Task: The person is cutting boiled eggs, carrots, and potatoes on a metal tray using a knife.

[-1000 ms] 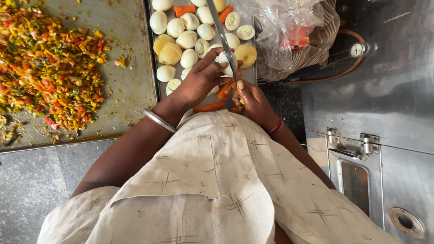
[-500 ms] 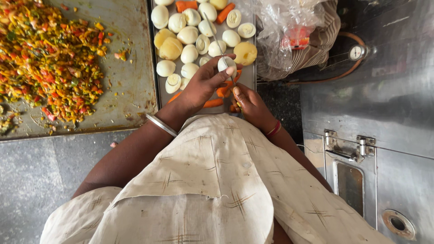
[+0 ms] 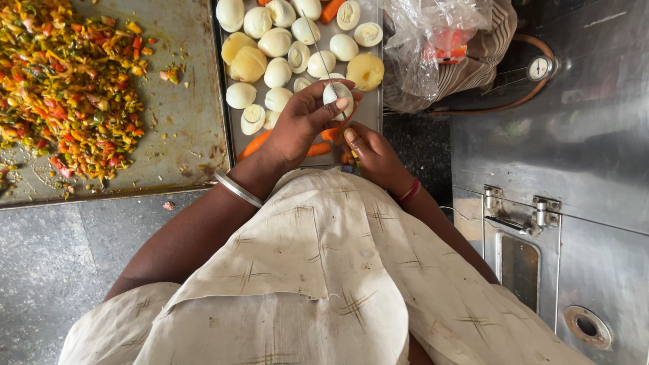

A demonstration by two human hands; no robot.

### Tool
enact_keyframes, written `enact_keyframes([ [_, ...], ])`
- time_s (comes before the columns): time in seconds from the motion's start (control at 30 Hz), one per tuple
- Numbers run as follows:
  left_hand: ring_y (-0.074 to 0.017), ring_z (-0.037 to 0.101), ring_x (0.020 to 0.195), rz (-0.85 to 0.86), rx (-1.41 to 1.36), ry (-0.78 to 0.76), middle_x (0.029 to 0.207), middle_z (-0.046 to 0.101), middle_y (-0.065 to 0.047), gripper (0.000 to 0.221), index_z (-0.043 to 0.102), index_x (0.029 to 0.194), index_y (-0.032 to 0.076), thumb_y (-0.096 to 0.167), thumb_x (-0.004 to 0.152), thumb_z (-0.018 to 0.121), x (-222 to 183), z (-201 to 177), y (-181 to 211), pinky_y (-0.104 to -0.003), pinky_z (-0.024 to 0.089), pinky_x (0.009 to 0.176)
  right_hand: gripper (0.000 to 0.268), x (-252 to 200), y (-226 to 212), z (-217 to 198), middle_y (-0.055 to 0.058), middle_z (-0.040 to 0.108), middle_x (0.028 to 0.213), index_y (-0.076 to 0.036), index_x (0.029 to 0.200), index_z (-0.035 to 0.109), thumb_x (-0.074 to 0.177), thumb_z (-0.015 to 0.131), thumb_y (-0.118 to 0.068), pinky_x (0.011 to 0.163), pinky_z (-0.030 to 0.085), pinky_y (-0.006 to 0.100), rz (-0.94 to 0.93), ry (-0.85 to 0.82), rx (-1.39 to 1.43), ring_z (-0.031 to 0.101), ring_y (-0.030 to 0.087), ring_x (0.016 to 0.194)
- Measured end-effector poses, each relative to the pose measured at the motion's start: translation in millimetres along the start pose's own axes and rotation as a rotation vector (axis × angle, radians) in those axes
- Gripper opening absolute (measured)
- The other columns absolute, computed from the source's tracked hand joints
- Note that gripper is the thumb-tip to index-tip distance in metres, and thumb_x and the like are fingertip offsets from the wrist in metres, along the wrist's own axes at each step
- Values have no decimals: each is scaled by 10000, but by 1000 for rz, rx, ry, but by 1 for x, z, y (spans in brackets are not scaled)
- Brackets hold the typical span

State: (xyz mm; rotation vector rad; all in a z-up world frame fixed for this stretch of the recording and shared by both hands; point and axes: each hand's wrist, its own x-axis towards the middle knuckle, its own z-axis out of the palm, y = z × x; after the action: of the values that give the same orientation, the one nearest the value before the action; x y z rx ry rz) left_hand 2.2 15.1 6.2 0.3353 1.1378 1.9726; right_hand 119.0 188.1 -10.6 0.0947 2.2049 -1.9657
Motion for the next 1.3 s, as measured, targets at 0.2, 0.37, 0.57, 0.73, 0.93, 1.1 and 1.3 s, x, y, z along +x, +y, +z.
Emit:
enact_keyframes([
  [0.2,-208,649,1263,-28,-7,8,1324,694,-143,515,541,1391,0,298,994,679,12,-2,10,-346,530,1069,448,14,-3,-5,40,714,1132,-3,1312,627,1121,438,-362,859,537,267,153,-13,98,645,82,981],
  [0.37,-191,659,1191,-104,-3,-1,1310,696,-130,498,564,1381,20,315,990,656,27,-14,16,-334,543,1003,426,26,-7,-8,42,717,1077,-15,1274,629,1117,430,-357,813,532,273,186,-14,184,633,87,912],
  [0.57,-173,624,1161,-131,-72,13,1249,668,-60,455,552,1403,102,306,1006,645,43,-27,15,-315,512,978,425,38,-15,-11,49,741,1035,-18,1166,656,1142,397,-354,807,514,257,150,-21,128,621,74,878],
  [0.73,-205,647,1161,-176,-241,36,1219,651,-61,471,526,1389,139,423,1017,572,37,-27,8,-331,507,964,406,31,-10,-6,1,698,977,-38,1150,663,1107,409,-352,732,481,250,159,-21,44,574,56,802],
  [0.93,-219,654,1144,-199,-395,34,1194,658,-59,549,553,1303,138,594,1018,444,25,-23,10,-354,537,945,391,9,-2,-2,-26,567,826,-19,1068,617,1125,409,-345,655,412,262,141,21,122,448,61,700],
  [1.1,-220,668,1011,-184,-474,77,1079,667,-78,561,586,1197,132,633,988,443,6,-15,8,-359,562,837,519,-10,-13,4,-21,478,752,-5,1076,629,1126,351,-440,647,383,257,125,98,182,428,74,679],
  [1.3,-199,662,924,-192,-506,96,1038,659,-77,390,587,1168,123,479,1037,495,4,-23,5,-327,541,803,543,-20,-15,2,-6,478,729,14,1069,613,1125,373,-470,668,409,269,97,140,246,429,87,669],
])
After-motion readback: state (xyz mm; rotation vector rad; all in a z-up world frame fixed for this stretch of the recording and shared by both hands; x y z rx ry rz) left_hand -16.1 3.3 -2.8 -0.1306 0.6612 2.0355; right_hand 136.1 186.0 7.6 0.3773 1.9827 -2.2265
